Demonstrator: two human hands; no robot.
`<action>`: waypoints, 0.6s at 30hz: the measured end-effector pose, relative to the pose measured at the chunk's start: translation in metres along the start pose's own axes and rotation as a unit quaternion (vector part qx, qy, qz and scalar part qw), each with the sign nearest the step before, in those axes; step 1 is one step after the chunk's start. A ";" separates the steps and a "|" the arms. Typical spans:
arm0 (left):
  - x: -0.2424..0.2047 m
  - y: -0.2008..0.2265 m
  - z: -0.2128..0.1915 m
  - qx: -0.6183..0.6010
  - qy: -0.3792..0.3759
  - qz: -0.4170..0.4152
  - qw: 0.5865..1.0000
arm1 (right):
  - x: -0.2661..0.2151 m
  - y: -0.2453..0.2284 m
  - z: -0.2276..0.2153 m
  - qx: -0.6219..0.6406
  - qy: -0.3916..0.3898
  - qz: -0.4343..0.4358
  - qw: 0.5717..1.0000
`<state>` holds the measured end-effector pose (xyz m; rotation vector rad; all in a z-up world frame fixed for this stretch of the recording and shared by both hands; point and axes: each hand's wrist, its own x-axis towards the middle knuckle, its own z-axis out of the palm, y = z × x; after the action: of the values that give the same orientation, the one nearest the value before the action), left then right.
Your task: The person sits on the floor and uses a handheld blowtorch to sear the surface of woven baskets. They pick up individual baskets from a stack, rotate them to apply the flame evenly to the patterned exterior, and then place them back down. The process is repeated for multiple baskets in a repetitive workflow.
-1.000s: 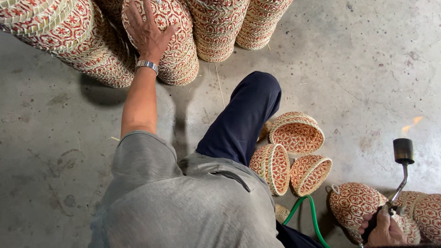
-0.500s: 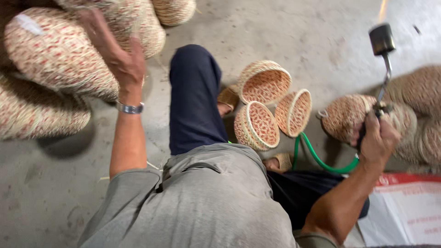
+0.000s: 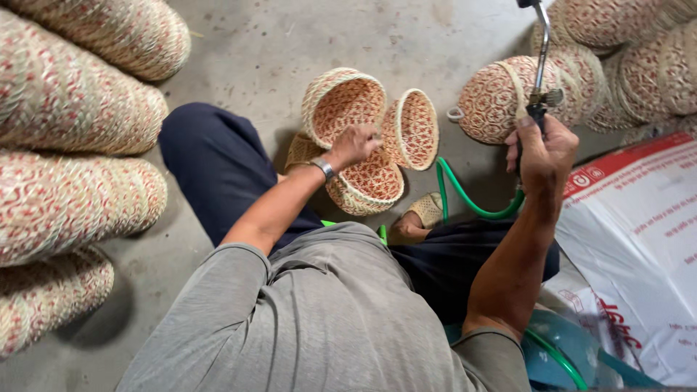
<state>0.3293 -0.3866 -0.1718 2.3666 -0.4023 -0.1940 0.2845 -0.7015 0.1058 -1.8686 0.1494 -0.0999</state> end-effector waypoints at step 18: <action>0.073 0.020 0.111 -0.152 -0.082 -0.368 0.914 | -0.003 0.004 -0.009 -0.032 0.023 0.058 0.998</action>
<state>0.3656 -0.4955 -0.2418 2.0872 0.4427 -0.7488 0.2796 -0.7102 0.1050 -1.9176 0.2962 -0.0589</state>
